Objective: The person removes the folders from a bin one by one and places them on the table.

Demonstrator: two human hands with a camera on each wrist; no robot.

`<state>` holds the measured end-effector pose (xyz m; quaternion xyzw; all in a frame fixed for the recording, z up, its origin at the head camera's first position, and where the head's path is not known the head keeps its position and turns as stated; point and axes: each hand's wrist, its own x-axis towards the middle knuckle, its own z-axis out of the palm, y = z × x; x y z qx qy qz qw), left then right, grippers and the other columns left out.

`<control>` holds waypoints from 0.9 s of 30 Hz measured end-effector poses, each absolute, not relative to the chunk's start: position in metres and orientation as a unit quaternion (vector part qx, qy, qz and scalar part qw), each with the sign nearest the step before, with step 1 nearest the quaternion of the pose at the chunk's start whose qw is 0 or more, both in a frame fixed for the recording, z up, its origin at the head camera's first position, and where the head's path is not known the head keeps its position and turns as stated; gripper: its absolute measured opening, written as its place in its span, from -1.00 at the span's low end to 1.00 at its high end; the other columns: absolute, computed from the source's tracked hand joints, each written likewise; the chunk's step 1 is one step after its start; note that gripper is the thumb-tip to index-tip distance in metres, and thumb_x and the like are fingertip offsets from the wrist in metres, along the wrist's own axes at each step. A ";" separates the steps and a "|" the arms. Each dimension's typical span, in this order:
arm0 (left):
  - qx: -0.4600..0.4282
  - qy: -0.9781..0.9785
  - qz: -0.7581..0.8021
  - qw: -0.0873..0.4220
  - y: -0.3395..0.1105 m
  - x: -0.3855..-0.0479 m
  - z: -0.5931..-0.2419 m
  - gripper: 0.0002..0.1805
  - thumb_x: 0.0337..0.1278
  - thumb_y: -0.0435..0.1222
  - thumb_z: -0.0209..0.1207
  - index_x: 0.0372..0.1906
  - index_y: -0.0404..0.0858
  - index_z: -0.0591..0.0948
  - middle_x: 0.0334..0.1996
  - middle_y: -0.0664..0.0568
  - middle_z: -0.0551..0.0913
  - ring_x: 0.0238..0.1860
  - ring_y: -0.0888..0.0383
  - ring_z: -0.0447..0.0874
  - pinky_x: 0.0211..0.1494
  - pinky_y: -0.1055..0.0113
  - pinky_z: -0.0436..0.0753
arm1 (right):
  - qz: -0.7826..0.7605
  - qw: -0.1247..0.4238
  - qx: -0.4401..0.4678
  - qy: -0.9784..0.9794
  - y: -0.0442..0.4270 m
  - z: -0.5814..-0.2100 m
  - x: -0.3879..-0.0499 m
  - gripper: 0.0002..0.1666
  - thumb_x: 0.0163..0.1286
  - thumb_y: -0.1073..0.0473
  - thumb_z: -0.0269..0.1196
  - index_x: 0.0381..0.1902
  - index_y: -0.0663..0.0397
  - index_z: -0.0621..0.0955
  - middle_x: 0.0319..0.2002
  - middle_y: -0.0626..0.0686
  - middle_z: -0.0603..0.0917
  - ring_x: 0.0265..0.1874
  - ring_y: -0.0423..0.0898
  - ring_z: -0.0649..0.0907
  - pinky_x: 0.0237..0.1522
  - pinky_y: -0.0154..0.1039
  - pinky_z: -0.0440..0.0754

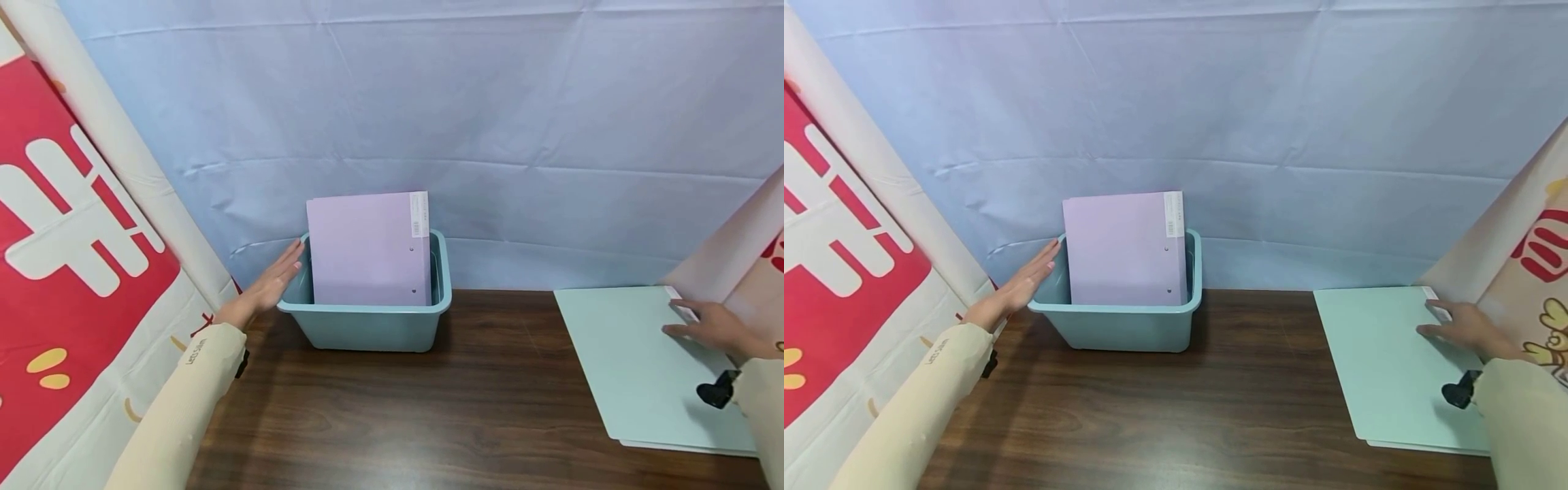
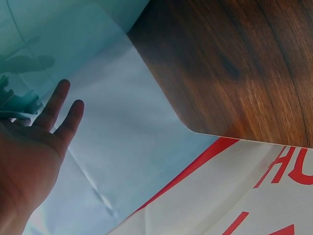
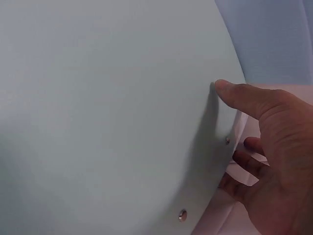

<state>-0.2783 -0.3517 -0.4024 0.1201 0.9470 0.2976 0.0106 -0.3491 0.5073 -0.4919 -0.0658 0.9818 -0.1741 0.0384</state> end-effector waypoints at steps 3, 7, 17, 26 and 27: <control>0.119 0.947 0.299 0.011 -0.351 -0.277 -0.403 -0.30 0.78 0.03 -0.40 0.75 -0.16 -0.14 0.76 -0.03 -0.33 0.73 -0.14 -0.38 0.67 -0.30 -0.18 | -0.169 0.027 -0.091 0.981 0.506 -0.485 -0.350 0.02 0.37 0.05 0.47 0.40 0.73 0.24 0.27 0.84 0.21 0.17 0.72 0.33 0.13 0.64 0.36; 0.118 0.947 0.297 0.012 -0.351 -0.276 -0.403 -0.30 0.78 0.04 -0.40 0.75 -0.17 -0.15 0.75 -0.06 -0.33 0.73 -0.16 -0.39 0.66 -0.31 -0.18 | -0.162 0.032 -0.114 0.980 0.501 -0.474 -0.351 0.03 0.43 -0.01 0.44 0.42 0.72 0.24 0.31 0.82 0.21 0.20 0.75 0.33 0.14 0.66 0.35; 0.124 0.946 0.299 0.011 -0.349 -0.276 -0.401 -0.31 0.79 0.01 -0.40 0.75 -0.19 -0.14 0.75 -0.07 -0.32 0.73 -0.18 -0.38 0.66 -0.32 -0.18 | -0.203 0.031 -0.157 0.966 0.489 -0.456 -0.343 -0.09 0.48 0.07 0.41 0.44 0.65 0.29 0.35 0.79 0.23 0.22 0.74 0.33 0.10 0.69 0.35; 0.127 0.947 0.294 0.003 -0.349 -0.278 -0.402 -0.32 0.79 -0.02 -0.39 0.74 -0.22 -0.12 0.75 -0.09 -0.30 0.73 -0.19 -0.36 0.66 -0.31 -0.18 | -0.194 0.001 -0.190 0.963 0.471 -0.442 -0.343 -0.18 0.40 0.13 0.46 0.37 0.62 0.42 0.30 0.76 0.36 0.18 0.71 0.44 0.03 0.66 0.44; 0.127 0.947 0.294 0.004 -0.349 -0.278 -0.402 -0.32 0.79 -0.02 -0.40 0.74 -0.22 -0.12 0.75 -0.09 -0.31 0.73 -0.19 -0.36 0.66 -0.31 -0.18 | -0.194 -0.005 -0.195 0.961 0.469 -0.442 -0.344 -0.19 0.39 0.15 0.47 0.36 0.62 0.43 0.28 0.76 0.38 0.17 0.70 0.45 0.02 0.66 0.45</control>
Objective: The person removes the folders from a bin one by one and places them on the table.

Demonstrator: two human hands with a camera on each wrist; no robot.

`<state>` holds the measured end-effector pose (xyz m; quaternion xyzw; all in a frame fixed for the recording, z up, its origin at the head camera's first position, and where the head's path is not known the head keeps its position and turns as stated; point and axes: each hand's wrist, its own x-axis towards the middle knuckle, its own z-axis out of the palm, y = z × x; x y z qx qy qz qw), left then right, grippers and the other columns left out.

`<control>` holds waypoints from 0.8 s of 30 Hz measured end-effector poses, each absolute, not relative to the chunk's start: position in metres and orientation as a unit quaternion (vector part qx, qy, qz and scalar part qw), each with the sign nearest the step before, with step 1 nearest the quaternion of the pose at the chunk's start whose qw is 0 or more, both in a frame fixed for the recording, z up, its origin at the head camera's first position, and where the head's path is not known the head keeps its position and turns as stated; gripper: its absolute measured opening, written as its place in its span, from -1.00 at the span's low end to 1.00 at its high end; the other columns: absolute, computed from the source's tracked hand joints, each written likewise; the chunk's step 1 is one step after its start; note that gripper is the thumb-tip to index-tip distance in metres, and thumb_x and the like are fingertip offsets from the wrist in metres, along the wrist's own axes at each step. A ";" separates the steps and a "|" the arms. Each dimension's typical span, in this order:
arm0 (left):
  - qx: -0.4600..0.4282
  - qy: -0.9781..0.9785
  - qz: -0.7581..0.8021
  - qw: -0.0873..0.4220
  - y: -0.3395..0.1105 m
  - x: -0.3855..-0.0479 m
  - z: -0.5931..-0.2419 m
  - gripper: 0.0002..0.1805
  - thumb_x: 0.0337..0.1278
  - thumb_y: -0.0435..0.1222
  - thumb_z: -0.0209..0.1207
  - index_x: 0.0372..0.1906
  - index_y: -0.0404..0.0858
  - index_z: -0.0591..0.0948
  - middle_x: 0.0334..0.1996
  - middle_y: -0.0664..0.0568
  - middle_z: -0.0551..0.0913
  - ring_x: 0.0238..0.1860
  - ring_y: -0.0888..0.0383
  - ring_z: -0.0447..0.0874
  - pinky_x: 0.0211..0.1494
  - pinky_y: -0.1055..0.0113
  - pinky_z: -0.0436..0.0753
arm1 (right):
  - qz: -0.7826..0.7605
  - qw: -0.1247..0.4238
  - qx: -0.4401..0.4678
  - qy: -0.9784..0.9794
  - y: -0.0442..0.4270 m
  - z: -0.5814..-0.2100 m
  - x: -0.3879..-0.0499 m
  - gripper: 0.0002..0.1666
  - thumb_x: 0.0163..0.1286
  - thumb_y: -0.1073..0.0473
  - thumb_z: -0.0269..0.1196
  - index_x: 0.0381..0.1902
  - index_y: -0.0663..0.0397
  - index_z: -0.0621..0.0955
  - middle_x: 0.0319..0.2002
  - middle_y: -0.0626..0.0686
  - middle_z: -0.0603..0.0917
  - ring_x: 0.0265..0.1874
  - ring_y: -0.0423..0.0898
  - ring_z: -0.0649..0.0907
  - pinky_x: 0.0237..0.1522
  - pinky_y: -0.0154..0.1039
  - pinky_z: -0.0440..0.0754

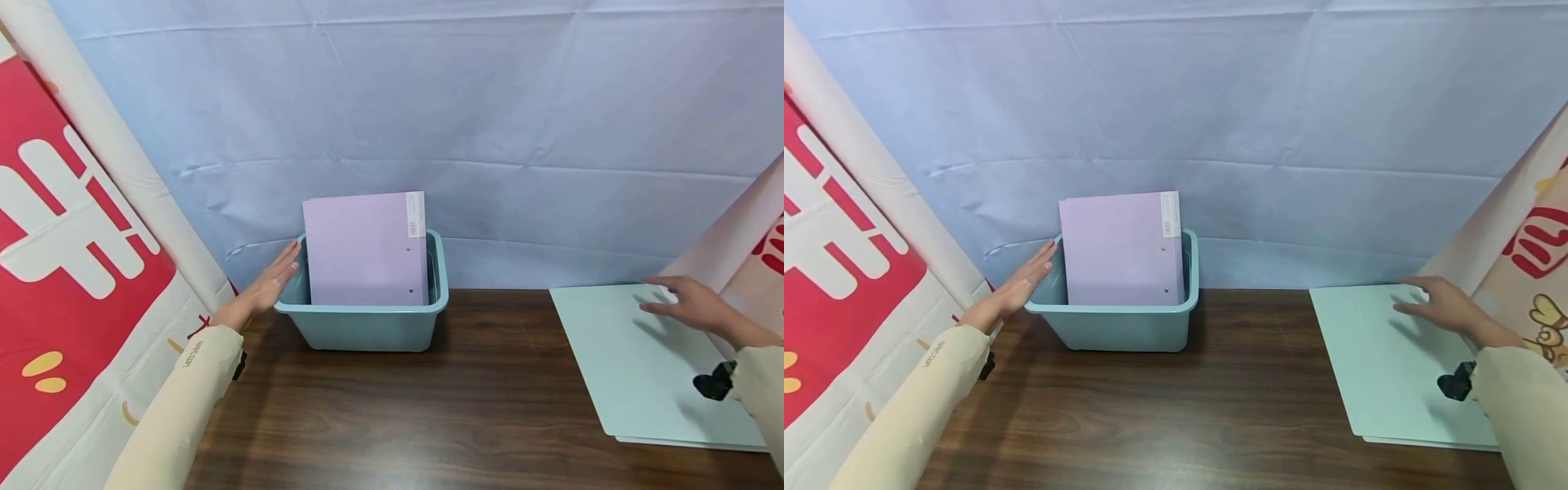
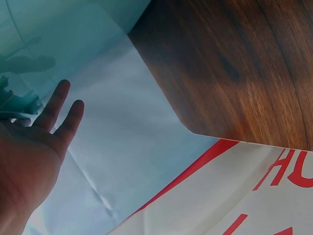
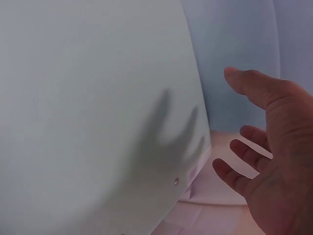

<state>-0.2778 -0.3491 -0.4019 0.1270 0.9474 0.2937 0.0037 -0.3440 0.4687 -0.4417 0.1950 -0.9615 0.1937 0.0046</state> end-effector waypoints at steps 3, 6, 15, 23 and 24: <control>0.127 0.947 0.294 0.005 -0.350 -0.278 -0.402 -0.31 0.79 -0.01 -0.39 0.74 -0.23 -0.13 0.75 -0.10 -0.31 0.73 -0.20 -0.37 0.66 -0.32 -0.19 | 0.189 0.020 0.207 -0.960 0.463 -0.440 -0.346 -0.20 0.36 0.17 0.49 0.35 0.60 0.46 0.26 0.73 0.43 0.14 0.68 0.49 -0.01 0.63 0.50; 0.128 0.947 0.294 0.006 -0.350 -0.278 -0.402 -0.31 0.79 -0.01 -0.40 0.74 -0.22 -0.13 0.75 -0.10 -0.31 0.73 -0.20 -0.37 0.66 -0.32 -0.19 | 0.180 0.023 0.213 -0.960 0.456 -0.438 -0.348 -0.20 0.35 0.15 0.49 0.35 0.58 0.47 0.27 0.71 0.45 0.14 0.66 0.52 -0.01 0.60 0.51; 0.125 0.946 0.300 0.004 -0.351 -0.278 -0.404 -0.31 0.78 0.03 -0.41 0.75 -0.17 -0.14 0.76 -0.05 -0.32 0.73 -0.16 -0.38 0.66 -0.31 -0.19 | 0.156 0.009 0.217 -0.964 0.433 -0.429 -0.349 -0.16 0.34 0.09 0.51 0.37 0.54 0.48 0.30 0.67 0.44 0.25 0.63 0.46 0.12 0.57 0.46; 0.126 0.945 0.302 0.004 -0.350 -0.279 -0.404 -0.31 0.78 0.01 -0.40 0.75 -0.20 -0.13 0.76 -0.06 -0.32 0.73 -0.17 -0.38 0.66 -0.31 -0.20 | 0.165 0.016 0.231 -0.959 0.418 -0.424 -0.349 -0.17 0.34 0.10 0.51 0.38 0.50 0.49 0.31 0.64 0.46 0.25 0.59 0.47 0.08 0.51 0.52; 0.125 0.945 0.303 0.003 -0.350 -0.279 -0.404 -0.31 0.78 0.01 -0.40 0.75 -0.19 -0.12 0.76 -0.05 -0.31 0.73 -0.16 -0.38 0.67 -0.30 -0.19 | 0.164 0.017 0.232 -0.959 0.417 -0.424 -0.349 -0.17 0.34 0.09 0.52 0.38 0.50 0.49 0.31 0.64 0.46 0.25 0.58 0.47 0.09 0.51 0.51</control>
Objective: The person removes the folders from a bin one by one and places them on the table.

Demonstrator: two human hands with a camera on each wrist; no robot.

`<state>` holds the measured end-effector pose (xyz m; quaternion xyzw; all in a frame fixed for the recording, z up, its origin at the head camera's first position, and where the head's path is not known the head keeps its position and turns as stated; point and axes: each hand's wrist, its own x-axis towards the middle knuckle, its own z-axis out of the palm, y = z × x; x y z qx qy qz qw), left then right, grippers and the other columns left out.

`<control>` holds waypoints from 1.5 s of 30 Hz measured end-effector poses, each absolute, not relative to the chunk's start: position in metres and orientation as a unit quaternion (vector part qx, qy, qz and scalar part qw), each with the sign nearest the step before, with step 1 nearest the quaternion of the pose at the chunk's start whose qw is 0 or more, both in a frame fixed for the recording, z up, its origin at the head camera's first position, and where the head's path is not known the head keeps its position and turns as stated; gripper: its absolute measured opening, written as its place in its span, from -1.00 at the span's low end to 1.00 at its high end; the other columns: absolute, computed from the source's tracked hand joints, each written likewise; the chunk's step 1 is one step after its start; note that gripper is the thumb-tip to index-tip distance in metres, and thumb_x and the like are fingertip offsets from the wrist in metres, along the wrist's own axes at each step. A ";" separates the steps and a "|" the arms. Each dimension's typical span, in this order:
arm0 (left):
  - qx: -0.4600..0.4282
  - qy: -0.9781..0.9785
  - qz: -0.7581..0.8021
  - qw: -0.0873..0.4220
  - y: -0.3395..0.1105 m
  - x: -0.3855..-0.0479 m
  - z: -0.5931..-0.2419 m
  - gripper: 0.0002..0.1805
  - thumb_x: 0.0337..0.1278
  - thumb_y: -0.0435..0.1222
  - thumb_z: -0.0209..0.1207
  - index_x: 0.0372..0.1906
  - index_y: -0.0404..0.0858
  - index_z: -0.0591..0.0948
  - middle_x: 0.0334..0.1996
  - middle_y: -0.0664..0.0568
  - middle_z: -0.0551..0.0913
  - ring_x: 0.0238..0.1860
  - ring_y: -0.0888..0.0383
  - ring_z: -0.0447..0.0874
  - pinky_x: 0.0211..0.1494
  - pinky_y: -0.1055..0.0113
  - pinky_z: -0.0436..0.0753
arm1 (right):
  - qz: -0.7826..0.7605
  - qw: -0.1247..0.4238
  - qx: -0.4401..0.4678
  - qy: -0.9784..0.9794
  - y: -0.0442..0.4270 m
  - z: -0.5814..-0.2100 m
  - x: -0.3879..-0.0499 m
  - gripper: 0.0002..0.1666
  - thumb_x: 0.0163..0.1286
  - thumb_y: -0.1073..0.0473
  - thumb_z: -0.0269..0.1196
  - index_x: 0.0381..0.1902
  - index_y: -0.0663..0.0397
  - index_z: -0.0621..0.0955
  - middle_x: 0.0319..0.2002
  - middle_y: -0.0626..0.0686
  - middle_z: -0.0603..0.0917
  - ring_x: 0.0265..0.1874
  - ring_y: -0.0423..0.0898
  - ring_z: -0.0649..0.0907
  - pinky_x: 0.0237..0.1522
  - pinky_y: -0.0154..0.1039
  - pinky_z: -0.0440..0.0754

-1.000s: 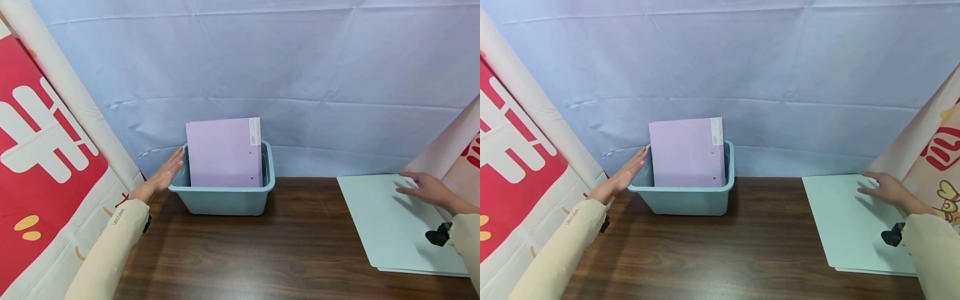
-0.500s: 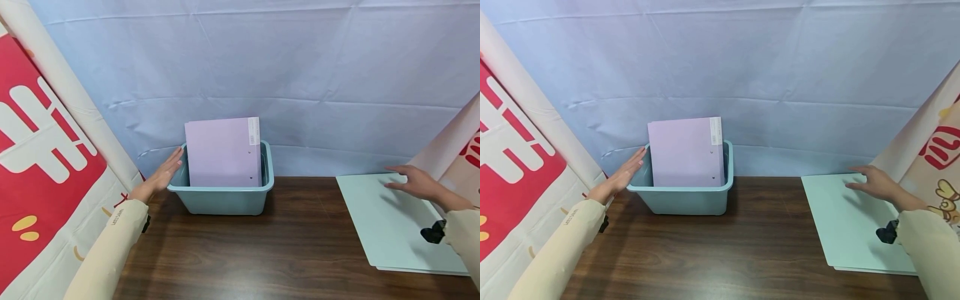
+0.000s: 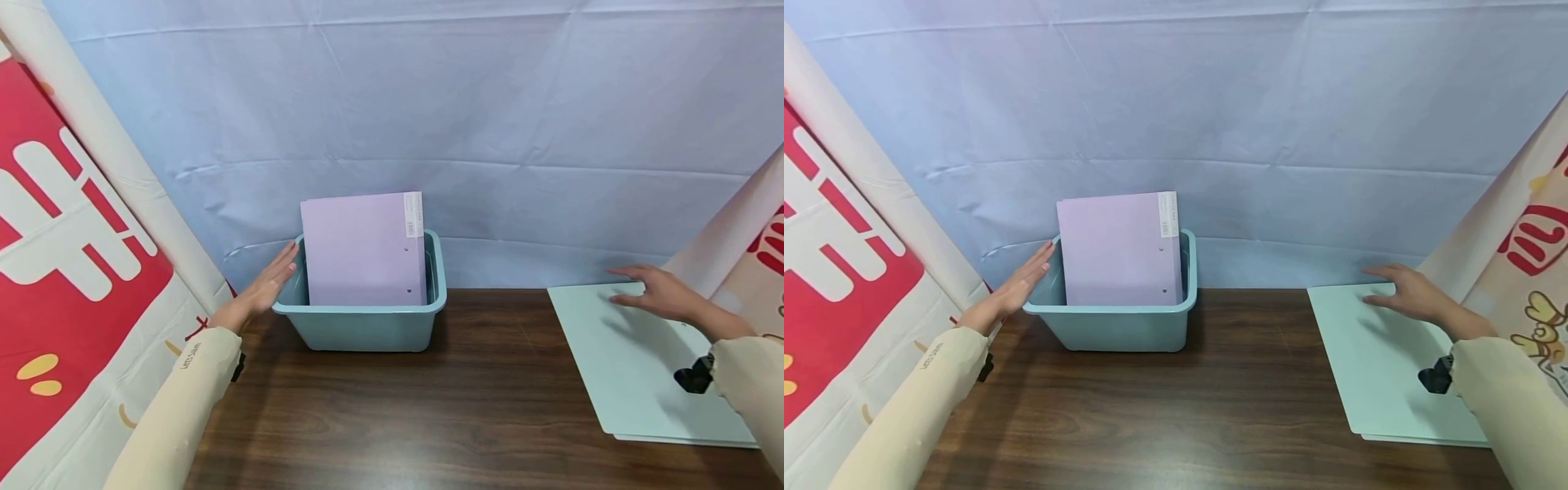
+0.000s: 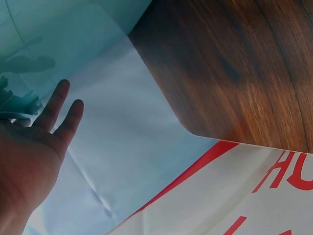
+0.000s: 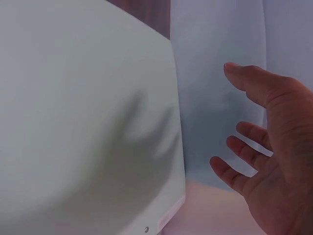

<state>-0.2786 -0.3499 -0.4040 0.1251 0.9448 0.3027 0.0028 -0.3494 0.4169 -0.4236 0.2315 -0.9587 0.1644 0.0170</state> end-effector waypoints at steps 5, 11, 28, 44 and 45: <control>0.127 0.944 0.306 -0.002 -0.349 -0.278 -0.404 -0.31 0.78 -0.01 -0.37 0.74 -0.22 -0.10 0.75 -0.11 -0.29 0.73 -0.21 -0.36 0.65 -0.35 -0.18 | 0.159 0.029 0.237 -0.958 0.411 -0.421 -0.350 -0.18 0.32 0.08 0.53 0.36 0.48 0.51 0.31 0.63 0.46 0.25 0.58 0.46 0.10 0.50 0.50; 0.141 0.941 0.307 -0.009 -0.350 -0.280 -0.407 -0.31 0.79 -0.03 -0.39 0.73 -0.29 -0.11 0.74 -0.19 -0.29 0.72 -0.23 -0.36 0.65 -0.33 -0.18 | 0.157 0.052 0.262 -0.951 0.404 -0.417 -0.352 -0.22 0.30 0.12 0.53 0.35 0.44 0.55 0.31 0.59 0.47 0.24 0.55 0.47 0.06 0.46 0.53; 0.138 0.941 0.310 -0.001 -0.352 -0.282 -0.405 -0.31 0.79 -0.03 -0.37 0.74 -0.24 -0.12 0.75 -0.13 -0.31 0.72 -0.22 -0.38 0.65 -0.33 -0.20 | 0.171 0.091 0.281 -0.940 0.379 -0.410 -0.348 -0.24 0.24 0.17 0.57 0.34 0.38 0.59 0.24 0.47 0.61 0.11 0.42 0.64 0.00 0.35 0.63; 0.139 0.940 0.310 -0.010 -0.351 -0.281 -0.406 -0.32 0.79 -0.05 -0.38 0.74 -0.26 -0.10 0.75 -0.16 -0.29 0.72 -0.25 -0.35 0.66 -0.32 -0.19 | 0.198 0.059 0.293 -0.934 0.355 -0.396 -0.343 -0.22 0.35 0.14 0.52 0.43 0.33 0.52 0.39 0.44 0.49 0.20 0.43 0.60 0.04 0.42 0.64; 0.138 0.940 0.310 -0.010 -0.351 -0.281 -0.406 -0.32 0.79 -0.04 -0.38 0.74 -0.26 -0.10 0.75 -0.15 -0.29 0.72 -0.24 -0.35 0.66 -0.31 -0.19 | 0.201 0.058 0.295 -0.932 0.354 -0.396 -0.343 -0.22 0.35 0.14 0.52 0.44 0.32 0.52 0.40 0.43 0.49 0.21 0.43 0.59 0.04 0.42 0.64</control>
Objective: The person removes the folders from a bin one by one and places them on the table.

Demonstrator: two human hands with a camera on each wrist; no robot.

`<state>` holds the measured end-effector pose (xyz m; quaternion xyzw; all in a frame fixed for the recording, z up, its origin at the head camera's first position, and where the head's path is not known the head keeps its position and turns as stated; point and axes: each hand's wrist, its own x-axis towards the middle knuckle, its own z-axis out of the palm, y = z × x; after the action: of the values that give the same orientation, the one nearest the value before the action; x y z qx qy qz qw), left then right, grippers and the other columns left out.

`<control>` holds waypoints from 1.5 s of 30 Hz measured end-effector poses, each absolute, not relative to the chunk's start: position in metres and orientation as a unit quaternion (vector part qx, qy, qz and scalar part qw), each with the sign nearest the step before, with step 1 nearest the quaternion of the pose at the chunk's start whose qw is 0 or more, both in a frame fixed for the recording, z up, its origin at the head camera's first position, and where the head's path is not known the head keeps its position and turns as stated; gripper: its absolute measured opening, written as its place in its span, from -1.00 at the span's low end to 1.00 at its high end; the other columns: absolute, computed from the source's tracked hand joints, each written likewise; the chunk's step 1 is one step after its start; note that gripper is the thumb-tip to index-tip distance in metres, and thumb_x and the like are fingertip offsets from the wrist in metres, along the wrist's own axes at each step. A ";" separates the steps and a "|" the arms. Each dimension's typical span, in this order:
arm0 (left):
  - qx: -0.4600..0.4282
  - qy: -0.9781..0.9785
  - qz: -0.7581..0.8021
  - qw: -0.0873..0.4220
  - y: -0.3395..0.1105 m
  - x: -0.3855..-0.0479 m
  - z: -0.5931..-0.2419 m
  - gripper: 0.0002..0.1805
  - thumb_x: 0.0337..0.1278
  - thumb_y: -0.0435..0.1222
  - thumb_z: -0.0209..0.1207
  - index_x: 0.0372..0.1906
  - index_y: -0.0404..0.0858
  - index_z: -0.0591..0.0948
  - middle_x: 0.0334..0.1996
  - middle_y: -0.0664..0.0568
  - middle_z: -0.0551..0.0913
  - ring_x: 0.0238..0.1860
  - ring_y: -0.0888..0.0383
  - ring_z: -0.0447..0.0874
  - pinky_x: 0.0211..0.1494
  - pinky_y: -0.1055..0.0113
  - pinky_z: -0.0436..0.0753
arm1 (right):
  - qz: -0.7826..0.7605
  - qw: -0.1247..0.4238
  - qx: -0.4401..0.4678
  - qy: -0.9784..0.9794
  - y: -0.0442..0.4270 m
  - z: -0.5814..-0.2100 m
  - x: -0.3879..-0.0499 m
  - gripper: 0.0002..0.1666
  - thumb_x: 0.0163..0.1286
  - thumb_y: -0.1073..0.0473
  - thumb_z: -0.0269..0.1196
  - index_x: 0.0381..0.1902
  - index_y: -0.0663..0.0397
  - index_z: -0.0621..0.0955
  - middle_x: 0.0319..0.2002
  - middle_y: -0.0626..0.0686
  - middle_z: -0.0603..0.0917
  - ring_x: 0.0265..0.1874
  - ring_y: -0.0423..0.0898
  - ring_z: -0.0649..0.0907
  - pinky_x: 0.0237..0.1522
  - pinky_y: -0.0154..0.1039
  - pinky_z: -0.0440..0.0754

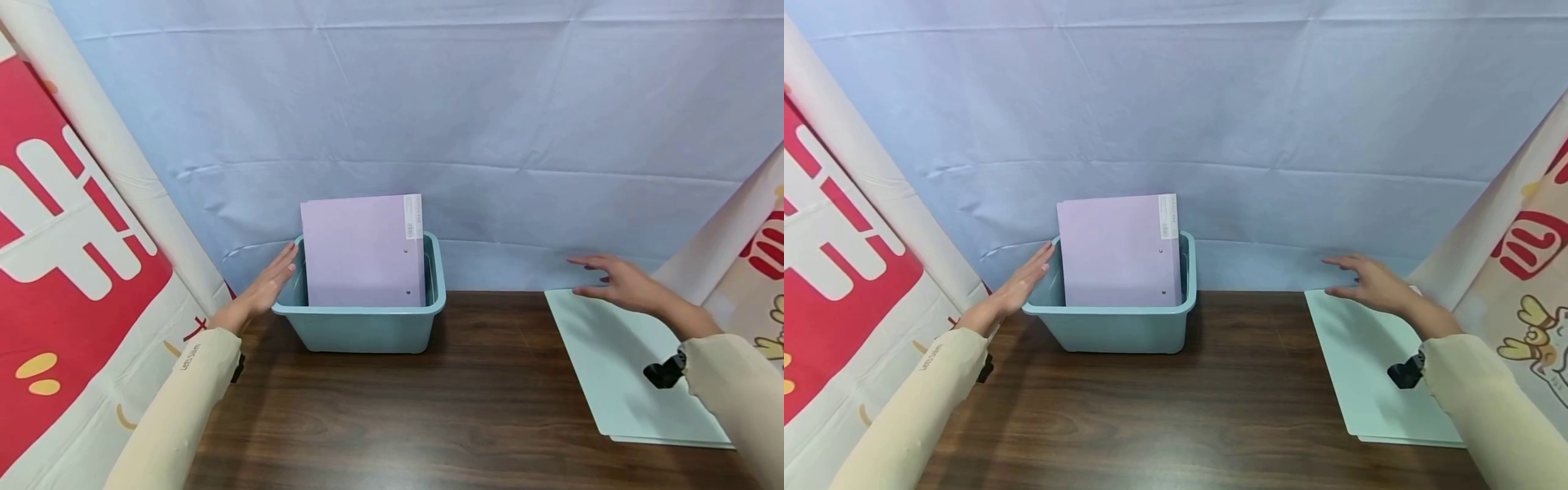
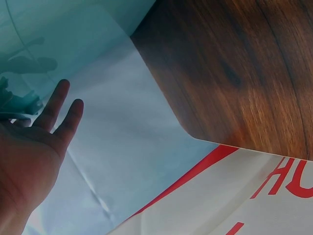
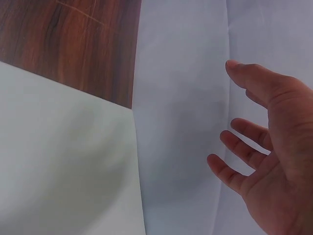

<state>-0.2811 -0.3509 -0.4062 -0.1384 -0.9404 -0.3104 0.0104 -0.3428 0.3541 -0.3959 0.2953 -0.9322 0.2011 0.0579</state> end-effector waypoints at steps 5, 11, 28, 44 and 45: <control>-0.137 -0.940 -0.312 0.009 -0.350 -0.282 -0.407 -0.32 0.78 -0.04 -0.37 0.74 -0.25 -0.10 0.75 -0.15 -0.29 0.72 -0.25 -0.35 0.66 -0.33 -0.20 | 0.212 0.057 0.302 -0.928 0.349 -0.396 -0.342 -0.23 0.35 0.15 0.52 0.44 0.30 0.53 0.39 0.41 0.50 0.21 0.42 0.59 0.05 0.44 0.63; -0.135 -0.940 -0.312 0.008 -0.350 -0.281 -0.406 -0.33 0.79 -0.06 -0.37 0.74 -0.25 -0.10 0.75 -0.14 -0.29 0.72 -0.24 -0.35 0.66 -0.32 -0.20 | 0.213 0.062 0.312 -0.924 0.341 -0.394 -0.342 -0.24 0.36 0.14 0.51 0.44 0.26 0.54 0.39 0.38 0.52 0.20 0.37 0.62 0.05 0.41 0.65; -0.132 -0.942 -0.310 0.002 -0.350 -0.279 -0.404 -0.31 0.79 -0.02 -0.39 0.74 -0.25 -0.11 0.75 -0.14 -0.31 0.72 -0.23 -0.37 0.65 -0.34 -0.21 | 0.225 0.041 0.308 -0.923 0.319 -0.385 -0.342 -0.24 0.42 0.07 0.47 0.47 0.23 0.52 0.39 0.31 0.53 0.26 0.31 0.59 0.13 0.35 0.63; -0.134 -0.940 -0.313 0.004 -0.349 -0.279 -0.404 -0.32 0.79 -0.05 -0.37 0.73 -0.28 -0.10 0.75 -0.16 -0.29 0.72 -0.24 -0.37 0.66 -0.33 -0.21 | 0.234 0.026 0.319 -0.918 0.296 -0.377 -0.342 -0.23 0.44 0.05 0.46 0.50 0.16 0.50 0.40 0.28 0.52 0.30 0.28 0.57 0.19 0.32 0.60; -0.134 -0.941 -0.312 0.004 -0.349 -0.279 -0.403 -0.32 0.79 -0.05 -0.37 0.73 -0.28 -0.10 0.75 -0.16 -0.29 0.72 -0.23 -0.37 0.66 -0.33 -0.21 | 0.233 0.025 0.319 -0.918 0.295 -0.377 -0.342 -0.23 0.45 0.04 0.46 0.51 0.16 0.49 0.40 0.28 0.52 0.30 0.28 0.56 0.20 0.32 0.59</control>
<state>-0.2786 -0.3491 -0.4035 -0.1342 -0.9406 -0.3118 0.0042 -0.3421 0.2946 -0.3768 0.3193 -0.9181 0.2334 0.0248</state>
